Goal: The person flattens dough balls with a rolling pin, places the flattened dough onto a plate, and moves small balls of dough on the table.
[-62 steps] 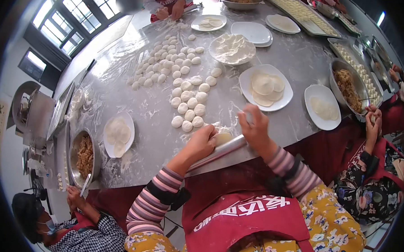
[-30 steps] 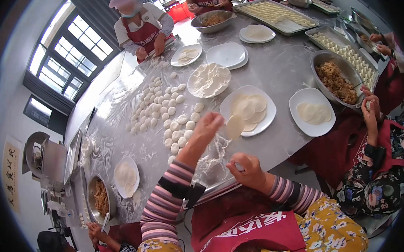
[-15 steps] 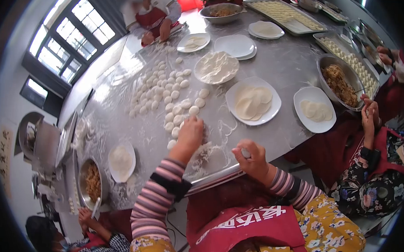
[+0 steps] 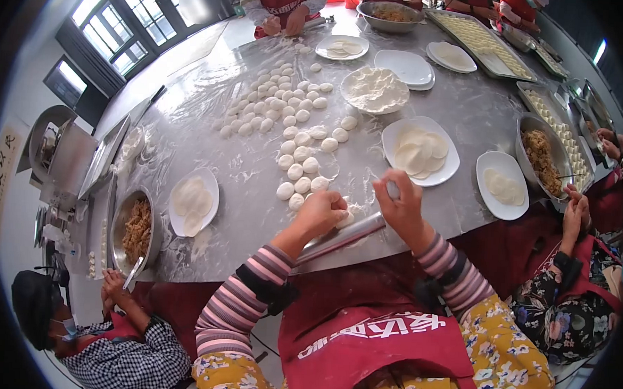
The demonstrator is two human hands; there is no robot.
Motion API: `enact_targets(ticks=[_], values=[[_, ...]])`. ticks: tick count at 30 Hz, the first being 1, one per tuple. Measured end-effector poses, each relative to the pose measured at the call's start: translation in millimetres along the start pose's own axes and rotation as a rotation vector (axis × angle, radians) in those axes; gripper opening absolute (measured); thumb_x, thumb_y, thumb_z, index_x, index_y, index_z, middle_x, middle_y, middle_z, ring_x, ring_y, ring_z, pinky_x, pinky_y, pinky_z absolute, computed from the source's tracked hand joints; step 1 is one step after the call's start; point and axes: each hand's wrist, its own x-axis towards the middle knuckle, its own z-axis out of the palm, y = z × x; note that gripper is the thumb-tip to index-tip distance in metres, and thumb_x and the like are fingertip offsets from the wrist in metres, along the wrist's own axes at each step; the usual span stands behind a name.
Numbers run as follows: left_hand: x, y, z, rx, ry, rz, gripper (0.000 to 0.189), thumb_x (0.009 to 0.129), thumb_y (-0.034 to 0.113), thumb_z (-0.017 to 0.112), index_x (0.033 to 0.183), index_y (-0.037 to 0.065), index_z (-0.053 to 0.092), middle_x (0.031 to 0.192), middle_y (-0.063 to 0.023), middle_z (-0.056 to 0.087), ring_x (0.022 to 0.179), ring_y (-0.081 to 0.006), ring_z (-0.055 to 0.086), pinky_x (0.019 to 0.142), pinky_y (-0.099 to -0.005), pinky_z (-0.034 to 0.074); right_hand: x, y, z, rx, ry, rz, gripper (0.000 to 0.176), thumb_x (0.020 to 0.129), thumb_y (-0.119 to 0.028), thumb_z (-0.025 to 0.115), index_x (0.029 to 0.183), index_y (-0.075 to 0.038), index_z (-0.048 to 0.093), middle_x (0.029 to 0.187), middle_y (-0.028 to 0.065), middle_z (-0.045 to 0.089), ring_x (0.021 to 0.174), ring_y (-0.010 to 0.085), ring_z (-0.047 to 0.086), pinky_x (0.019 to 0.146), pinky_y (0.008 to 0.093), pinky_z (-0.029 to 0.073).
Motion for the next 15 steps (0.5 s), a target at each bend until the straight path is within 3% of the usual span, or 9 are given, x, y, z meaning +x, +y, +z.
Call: enact_targets(ticks=[2,4,6,8,10,11,14,15], values=[[-1.1,7.7,1.2,0.029,-0.028,-0.02,0.016,0.076,0.012,0.068,0.084,-0.001,0.065,0.074,-0.0099,0.065,0.069,-0.017,0.062,0.064,-0.0305,0.049,1.2,17.7,13.7,-0.041,-0.041,0.14,0.019,0.079,-0.003,0.068,0.089,-0.003,0.053,0.071,0.0129,0.058,0.06,0.0291,0.059,0.053,0.034,0.045],[2.1,3.1,1.9,0.138,0.027,-0.006,0.013,0.076,0.01,0.066,0.083,0.0,0.064,0.073,-0.0095,0.065,0.068,-0.0165,0.062,0.064,-0.0307,0.049,-1.0,21.9,14.3,0.02,-0.007,0.075,0.019,0.079,-0.004,0.068,0.09,-0.004,0.053,0.072,0.0136,0.058,0.06,0.0307,0.058,0.053,0.035,0.045],[-10.2,-1.5,3.8,0.09,0.073,-0.024,0.012,0.076,0.01,0.065,0.083,0.0,0.063,0.072,-0.01,0.064,0.068,-0.0171,0.062,0.063,-0.0315,0.048,-16.5,18.5,3.7,-0.138,0.015,-0.047,0.02,0.079,-0.004,0.068,0.091,-0.003,0.053,0.073,0.0146,0.058,0.061,0.0324,0.058,0.054,0.0361,0.045],[-11.8,-3.0,3.9,0.039,0.118,-0.046,0.011,0.076,0.01,0.064,0.082,0.0,0.062,0.071,-0.0105,0.064,0.067,-0.0178,0.061,0.063,-0.0324,0.048,-20.5,16.7,1.4,-0.045,0.027,0.068,0.019,0.079,-0.003,0.067,0.091,-0.003,0.053,0.073,0.0154,0.058,0.063,0.0337,0.058,0.055,0.0369,0.045],[-18.2,8.2,8.4,0.158,0.074,0.043,0.013,0.077,0.012,0.063,0.081,0.0,0.061,0.071,-0.013,0.063,0.067,-0.0222,0.061,0.063,-0.0351,0.047,-15.4,19.3,9.3,-0.103,0.051,0.043,0.019,0.079,-0.002,0.067,0.091,-0.003,0.053,0.073,0.0156,0.058,0.064,0.034,0.059,0.056,0.0375,0.045],[-14.9,17.9,7.8,0.206,0.068,0.031,0.012,0.079,0.015,0.06,0.082,0.003,0.062,0.08,-0.0189,0.064,0.078,-0.0362,0.062,0.068,-0.0441,0.048,-6.5,18.9,17.3,-0.052,0.049,0.087,0.02,0.079,-0.002,0.066,0.093,-0.004,0.053,0.073,0.016,0.057,0.063,0.0348,0.058,0.056,0.0388,0.044],[1.1,11.1,11.2,0.226,0.134,0.149,0.015,0.08,0.015,0.063,0.084,0.0,0.061,0.074,-0.0157,0.063,0.068,-0.0287,0.06,0.063,-0.0389,0.046,8.5,24.3,28.4,-0.02,0.008,0.083,0.02,0.079,-0.001,0.066,0.094,-0.004,0.052,0.074,0.0163,0.057,0.064,0.0345,0.058,0.056,0.0387,0.045],[2.3,9.9,9.8,0.173,0.047,0.114,0.014,0.08,0.014,0.064,0.083,0.001,0.06,0.072,-0.0151,0.062,0.067,-0.027,0.06,0.063,-0.0381,0.046,4.6,23.2,24.5,-0.075,-0.005,0.083,0.019,0.079,-0.002,0.066,0.092,-0.004,0.052,0.076,0.0169,0.058,0.065,0.035,0.059,0.056,0.0385,0.045]])
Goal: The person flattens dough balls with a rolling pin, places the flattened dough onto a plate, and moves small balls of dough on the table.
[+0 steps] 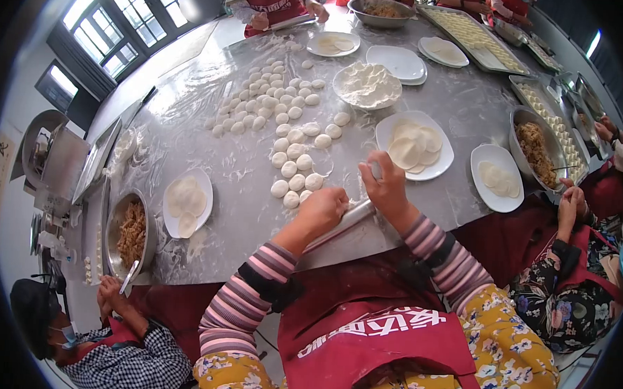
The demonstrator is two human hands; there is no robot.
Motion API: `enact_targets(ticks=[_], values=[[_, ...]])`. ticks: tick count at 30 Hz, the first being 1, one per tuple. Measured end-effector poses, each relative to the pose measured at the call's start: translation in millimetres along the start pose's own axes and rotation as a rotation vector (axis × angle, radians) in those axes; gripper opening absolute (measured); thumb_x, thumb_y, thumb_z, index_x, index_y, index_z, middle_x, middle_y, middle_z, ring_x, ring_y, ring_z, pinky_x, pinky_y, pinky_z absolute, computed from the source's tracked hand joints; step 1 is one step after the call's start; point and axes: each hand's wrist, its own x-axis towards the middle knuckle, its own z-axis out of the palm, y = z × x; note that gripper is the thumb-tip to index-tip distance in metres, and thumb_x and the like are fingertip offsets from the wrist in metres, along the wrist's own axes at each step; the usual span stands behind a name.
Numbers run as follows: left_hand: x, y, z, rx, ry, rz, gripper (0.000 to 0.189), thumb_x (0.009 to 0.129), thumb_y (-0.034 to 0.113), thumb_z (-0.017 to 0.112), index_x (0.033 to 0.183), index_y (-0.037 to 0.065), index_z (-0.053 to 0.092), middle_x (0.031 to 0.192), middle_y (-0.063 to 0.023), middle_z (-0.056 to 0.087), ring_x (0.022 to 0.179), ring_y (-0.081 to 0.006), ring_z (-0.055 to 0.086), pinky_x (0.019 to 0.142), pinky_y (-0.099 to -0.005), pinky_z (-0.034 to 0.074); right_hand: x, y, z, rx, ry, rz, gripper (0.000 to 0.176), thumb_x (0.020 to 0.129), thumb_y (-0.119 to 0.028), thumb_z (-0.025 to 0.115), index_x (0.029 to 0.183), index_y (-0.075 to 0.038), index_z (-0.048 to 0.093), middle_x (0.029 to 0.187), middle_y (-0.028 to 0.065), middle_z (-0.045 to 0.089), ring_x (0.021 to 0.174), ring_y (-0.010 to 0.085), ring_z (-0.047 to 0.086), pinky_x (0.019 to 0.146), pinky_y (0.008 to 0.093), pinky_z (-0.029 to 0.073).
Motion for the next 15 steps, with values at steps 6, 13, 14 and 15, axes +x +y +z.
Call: enact_targets(ticks=[6,13,14,15], values=[[-27.1,-4.6,-3.4,-0.121,0.036,-0.073,0.012,0.08,0.01,0.062,0.082,-0.001,0.059,0.071,-0.0136,0.061,0.066,-0.0212,0.059,0.062,-0.0351,0.046,-41.8,-18.0,-34.4,0.031,0.092,0.054,0.019,0.079,-0.004,0.066,0.091,-0.005,0.052,0.074,0.0175,0.058,0.065,0.0364,0.059,0.055,0.0392,0.045],[-6.7,2.6,-5.3,0.042,0.066,-0.039,0.015,0.082,0.013,0.061,0.082,-0.001,0.059,0.072,-0.0144,0.062,0.068,-0.0218,0.06,0.063,-0.0353,0.046,0.4,1.2,2.8,0.021,0.036,-0.008,0.019,0.078,-0.003,0.067,0.091,-0.005,0.052,0.073,0.0166,0.058,0.064,0.0359,0.059,0.055,0.0387,0.045],[-7.9,-0.5,-6.8,-0.011,-0.005,-0.02,0.014,0.081,0.012,0.061,0.083,-0.001,0.058,0.073,-0.014,0.062,0.068,-0.0213,0.06,0.063,-0.0349,0.047,-3.1,-0.3,-0.9,0.023,0.031,-0.013,0.019,0.078,-0.003,0.067,0.091,-0.005,0.052,0.073,0.0166,0.058,0.064,0.0359,0.059,0.055,0.0387,0.045],[-10.4,-0.6,-10.1,-0.066,-0.077,-0.003,0.014,0.081,0.012,0.061,0.084,-0.001,0.058,0.073,-0.0136,0.062,0.068,-0.0209,0.059,0.063,-0.0344,0.047,-11.7,-6.0,-11.5,0.0,0.047,-0.019,0.019,0.079,-0.003,0.067,0.091,-0.004,0.053,0.072,0.016,0.058,0.064,0.0359,0.059,0.056,0.0384,0.046]])
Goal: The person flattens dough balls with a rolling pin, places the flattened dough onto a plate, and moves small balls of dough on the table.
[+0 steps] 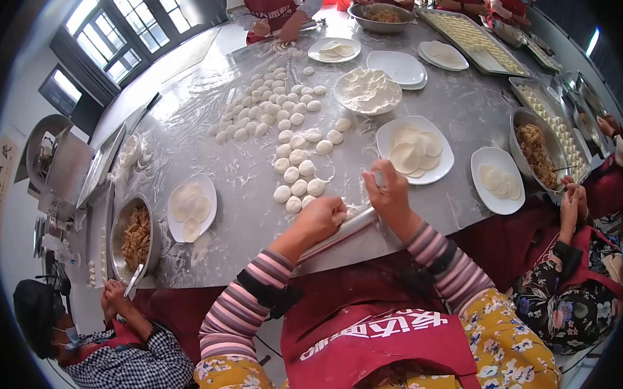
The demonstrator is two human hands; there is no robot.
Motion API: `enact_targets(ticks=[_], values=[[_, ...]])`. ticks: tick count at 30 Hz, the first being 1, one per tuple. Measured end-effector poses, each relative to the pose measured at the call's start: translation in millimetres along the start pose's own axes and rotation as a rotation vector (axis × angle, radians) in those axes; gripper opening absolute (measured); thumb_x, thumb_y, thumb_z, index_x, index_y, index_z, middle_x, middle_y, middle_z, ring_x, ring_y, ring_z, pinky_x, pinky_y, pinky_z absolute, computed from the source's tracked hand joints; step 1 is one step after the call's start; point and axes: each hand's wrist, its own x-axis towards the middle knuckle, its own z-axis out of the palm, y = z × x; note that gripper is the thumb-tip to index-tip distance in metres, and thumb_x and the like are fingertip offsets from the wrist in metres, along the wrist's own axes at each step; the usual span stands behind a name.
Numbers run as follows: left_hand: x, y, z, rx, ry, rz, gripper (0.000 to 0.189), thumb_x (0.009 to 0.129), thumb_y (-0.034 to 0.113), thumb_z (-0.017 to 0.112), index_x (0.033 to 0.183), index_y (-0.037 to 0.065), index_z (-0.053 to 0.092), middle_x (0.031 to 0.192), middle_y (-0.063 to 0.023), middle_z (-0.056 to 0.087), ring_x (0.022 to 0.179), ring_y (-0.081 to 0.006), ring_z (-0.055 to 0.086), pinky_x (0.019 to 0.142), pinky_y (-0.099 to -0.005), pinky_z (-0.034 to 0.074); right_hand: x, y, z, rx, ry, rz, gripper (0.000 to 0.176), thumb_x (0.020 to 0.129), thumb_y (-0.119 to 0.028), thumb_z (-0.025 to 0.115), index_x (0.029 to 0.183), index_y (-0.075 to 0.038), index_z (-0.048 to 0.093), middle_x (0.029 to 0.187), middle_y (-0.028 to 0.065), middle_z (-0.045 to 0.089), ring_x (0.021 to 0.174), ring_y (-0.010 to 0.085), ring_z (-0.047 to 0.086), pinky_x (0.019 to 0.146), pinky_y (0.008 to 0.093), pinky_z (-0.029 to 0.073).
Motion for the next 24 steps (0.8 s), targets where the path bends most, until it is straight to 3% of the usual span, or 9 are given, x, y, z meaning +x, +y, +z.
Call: enact_targets(ticks=[3,5,8,10,14,18,20,22,24], values=[[-20.7,-3.0,-1.1,-0.178,0.016,-0.161,0.013,0.079,0.01,0.062,0.085,-0.001,0.058,0.074,-0.0123,0.063,0.068,-0.0201,0.059,0.063,-0.0335,0.047,-30.3,-7.8,-24.3,-0.034,-0.007,0.028,0.018,0.08,-0.002,0.067,0.091,-0.003,0.053,0.07,0.0146,0.057,0.062,0.0356,0.059,0.056,0.0374,0.047],[-18.4,-3.1,-1.8,-0.119,-0.017,-0.133,0.012,0.079,0.01,0.061,0.085,-0.001,0.058,0.074,-0.012,0.063,0.069,-0.0201,0.059,0.064,-0.0335,0.047,-30.5,-16.7,-27.6,0.016,0.003,0.128,0.018,0.08,-0.003,0.066,0.091,-0.004,0.053,0.07,0.015,0.057,0.062,0.0354,0.059,0.055,0.0375,0.046],[-3.7,-0.8,3.4,0.009,-0.014,-0.03,0.013,0.08,0.01,0.061,0.085,-0.001,0.059,0.075,-0.0126,0.063,0.07,-0.0214,0.06,0.065,-0.034,0.048,1.7,2.4,3.9,0.012,0.02,0.009,0.019,0.08,-0.004,0.067,0.092,-0.004,0.052,0.071,0.0166,0.058,0.063,0.0365,0.058,0.055,0.039,0.044],[5.4,-1.1,6.0,0.034,0.105,-0.007,0.014,0.081,0.012,0.062,0.086,-0.001,0.059,0.075,-0.0134,0.063,0.07,-0.0231,0.061,0.066,-0.0344,0.048,15.2,6.1,17.5,0.053,0.0,0.013,0.019,0.08,-0.005,0.067,0.092,-0.004,0.052,0.072,0.0164,0.058,0.064,0.0373,0.058,0.056,0.0389,0.045],[-8.1,4.7,-4.8,0.039,-0.036,0.001,0.013,0.083,0.012,0.061,0.085,-0.001,0.06,0.073,-0.0128,0.062,0.07,-0.0212,0.061,0.064,-0.0341,0.047,-7.9,3.8,-5.6,0.025,-0.048,0.007,0.019,0.08,-0.005,0.067,0.092,-0.005,0.052,0.073,0.0163,0.058,0.064,0.0367,0.058,0.056,0.0383,0.045],[-19.6,-19.7,7.9,-0.204,-0.014,-0.112,0.012,0.083,0.01,0.061,0.085,-0.001,0.06,0.071,-0.009,0.06,0.068,-0.0165,0.06,0.062,-0.0318,0.047,-24.3,-7.5,-21.7,0.036,-0.013,0.071,0.019,0.08,-0.005,0.067,0.092,-0.005,0.052,0.074,0.0163,0.058,0.064,0.0358,0.059,0.056,0.0377,0.045],[-14.2,-7.6,5.1,-0.115,-0.053,-0.082,0.013,0.083,0.011,0.058,0.086,-0.001,0.06,0.073,-0.0127,0.062,0.07,-0.021,0.062,0.064,-0.0343,0.048,-18.0,-3.7,-13.1,0.03,0.023,0.06,0.02,0.08,-0.005,0.067,0.092,-0.005,0.052,0.073,0.0161,0.058,0.064,0.0355,0.059,0.056,0.0377,0.045],[-0.4,-4.0,5.0,0.091,0.08,-0.014,0.016,0.084,0.013,0.057,0.087,-0.002,0.06,0.076,-0.017,0.064,0.072,-0.0269,0.062,0.066,-0.0373,0.048,3.0,8.7,9.1,0.021,-0.035,0.055,0.021,0.079,-0.003,0.068,0.092,-0.004,0.052,0.073,0.0154,0.057,0.063,0.0353,0.058,0.055,0.0377,0.045],[2.9,3.0,2.2,0.066,0.078,-0.018,0.019,0.085,0.016,0.056,0.088,-0.002,0.06,0.079,-0.0198,0.064,0.072,-0.031,0.061,0.067,-0.039,0.047,9.5,8.3,14.4,0.025,-0.019,0.028,0.021,0.078,-0.003,0.068,0.092,-0.004,0.052,0.072,0.0154,0.057,0.064,0.0352,0.058,0.056,0.0378,0.046]])
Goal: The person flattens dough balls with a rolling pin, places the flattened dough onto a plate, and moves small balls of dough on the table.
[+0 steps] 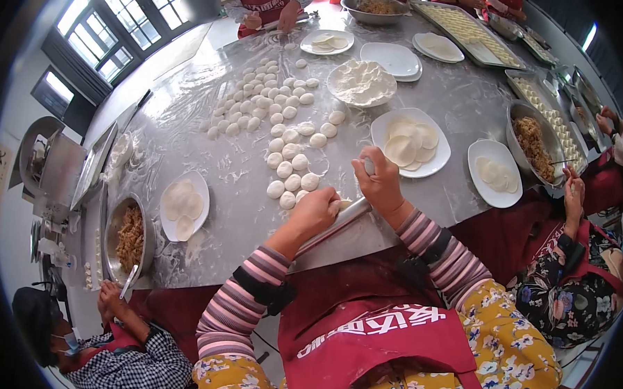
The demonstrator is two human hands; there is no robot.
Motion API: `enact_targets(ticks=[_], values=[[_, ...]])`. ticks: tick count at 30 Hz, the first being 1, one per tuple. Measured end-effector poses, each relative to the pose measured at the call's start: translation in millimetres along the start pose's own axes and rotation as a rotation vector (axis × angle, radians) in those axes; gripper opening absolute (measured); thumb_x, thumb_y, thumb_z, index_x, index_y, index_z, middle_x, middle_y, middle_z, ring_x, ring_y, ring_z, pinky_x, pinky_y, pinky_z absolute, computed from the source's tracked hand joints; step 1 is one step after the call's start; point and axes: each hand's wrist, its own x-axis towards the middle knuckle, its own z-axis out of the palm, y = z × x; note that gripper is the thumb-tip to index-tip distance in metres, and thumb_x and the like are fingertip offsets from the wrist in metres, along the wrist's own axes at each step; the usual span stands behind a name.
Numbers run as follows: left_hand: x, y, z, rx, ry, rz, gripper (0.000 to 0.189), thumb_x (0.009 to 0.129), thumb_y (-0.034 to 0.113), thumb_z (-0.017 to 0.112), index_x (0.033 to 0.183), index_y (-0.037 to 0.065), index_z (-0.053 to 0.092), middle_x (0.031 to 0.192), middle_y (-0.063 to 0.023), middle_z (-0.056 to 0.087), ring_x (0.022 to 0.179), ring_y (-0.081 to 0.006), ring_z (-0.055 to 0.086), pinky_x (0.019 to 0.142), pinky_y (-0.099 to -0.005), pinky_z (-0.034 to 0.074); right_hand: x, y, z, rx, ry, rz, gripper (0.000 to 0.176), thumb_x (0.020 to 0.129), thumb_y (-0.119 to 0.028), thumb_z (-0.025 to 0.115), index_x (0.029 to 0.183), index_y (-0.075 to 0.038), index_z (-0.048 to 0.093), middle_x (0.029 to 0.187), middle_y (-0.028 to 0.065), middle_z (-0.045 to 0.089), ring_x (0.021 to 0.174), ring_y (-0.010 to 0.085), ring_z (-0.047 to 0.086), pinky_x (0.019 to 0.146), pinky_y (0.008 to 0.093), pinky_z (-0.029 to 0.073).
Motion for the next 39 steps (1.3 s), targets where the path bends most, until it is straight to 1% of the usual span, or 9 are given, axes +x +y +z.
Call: enact_targets(ticks=[4,6,10,11,16,19,24,36,39], values=[[-15.0,-1.2,-5.0,0.028,-0.075,0.001,0.014,0.084,0.011,0.057,0.087,-0.002,0.059,0.075,-0.0161,0.062,0.07,-0.0262,0.061,0.065,-0.0371,0.047,-21.5,-12.4,-25.6,-0.02,0.002,0.029,0.021,0.078,-0.003,0.068,0.092,-0.004,0.052,0.073,0.0161,0.058,0.065,0.0356,0.059,0.057,0.0382,0.046],[-26.5,-2.1,-6.0,-0.306,-0.102,-0.195,0.011,0.083,0.008,0.057,0.087,-0.002,0.057,0.072,-0.011,0.059,0.07,-0.0204,0.06,0.063,-0.0349,0.047,-38.0,-20.6,-38.5,0.012,-0.007,0.09,0.021,0.078,-0.003,0.068,0.092,-0.004,0.052,0.074,0.0164,0.058,0.065,0.0357,0.059,0.057,0.0384,0.046],[-18.7,5.8,0.4,-0.17,-0.024,-0.043,0.011,0.082,0.009,0.057,0.084,-0.002,0.058,0.076,-0.0194,0.063,0.073,-0.0326,0.061,0.067,-0.0396,0.047,-15.8,-10.9,-17.8,-0.018,0.032,0.019,0.021,0.079,-0.003,0.068,0.092,-0.004,0.052,0.074,0.0163,0.058,0.065,0.0356,0.059,0.056,0.0383,0.046],[-8.7,-3.3,7.2,-0.049,0.032,0.018,0.015,0.085,0.012,0.057,0.088,-0.003,0.057,0.076,-0.0142,0.062,0.066,-0.0233,0.059,0.063,-0.0369,0.046,-6.3,-6.4,-8.9,-0.022,0.045,0.012,0.021,0.079,-0.003,0.068,0.092,-0.004,0.052,0.074,0.0163,0.058,0.065,0.0356,0.059,0.056,0.0383,0.046],[-5.0,-6.0,3.1,0.016,0.005,0.019,0.015,0.085,0.012,0.057,0.087,-0.003,0.057,0.072,-0.0135,0.061,0.066,-0.022,0.059,0.062,-0.0367,0.046,-10.0,-6.1,-10.8,-0.043,0.015,0.002,0.019,0.08,-0.004,0.068,0.092,-0.004,0.053,0.073,0.016,0.059,0.064,0.0364,0.059,0.056,0.0384,0.046],[-25.2,-3.9,-1.0,-0.355,-0.067,-0.215,0.005,0.081,0.004,0.056,0.083,-0.001,0.057,0.069,-0.0066,0.056,0.066,-0.0112,0.053,0.057,-0.0296,0.044,-42.5,-19.7,-38.0,-0.021,0.033,0.083,0.019,0.08,-0.004,0.068,0.092,-0.003,0.053,0.074,0.0163,0.059,0.064,0.037,0.059,0.056,0.0389,0.047],[-9.9,-4.8,15.6,-0.167,-0.001,0.004,0.009,0.082,0.006,0.056,0.086,-0.002,0.058,0.071,-0.0096,0.059,0.069,-0.0155,0.057,0.062,-0.0319,0.046,-13.9,-5.1,-11.2,-0.026,0.08,0.011,0.019,0.08,-0.004,0.067,0.092,-0.003,0.053,0.074,0.0165,0.059,0.067,0.0373,0.06,0.057,0.0395,0.046],[-22.9,-8.1,9.3,-0.241,-0.104,-0.104,0.014,0.083,0.004,0.054,0.096,-0.003,0.054,0.078,-0.0126,0.059,0.07,-0.0203,0.056,0.066,-0.0334,0.047,-34.8,-20.3,-27.4,-0.026,0.107,0.081,0.018,0.08,-0.004,0.067,0.091,-0.004,0.052,0.069,0.0149,0.056,0.06,0.0357,0.056,0.054,0.0388,0.044],[-5.2,-3.1,15.0,-0.105,0.073,0.053,0.014,0.084,0.006,0.054,0.094,-0.004,0.056,0.08,-0.0155,0.061,0.074,-0.022,0.058,0.07,-0.0336,0.047,-7.9,-4.9,-4.2,-0.039,0.087,0.008,0.019,0.08,-0.004,0.067,0.091,-0.005,0.052,0.069,0.015,0.056,0.059,0.0355,0.056,0.053,0.0387,0.044]])
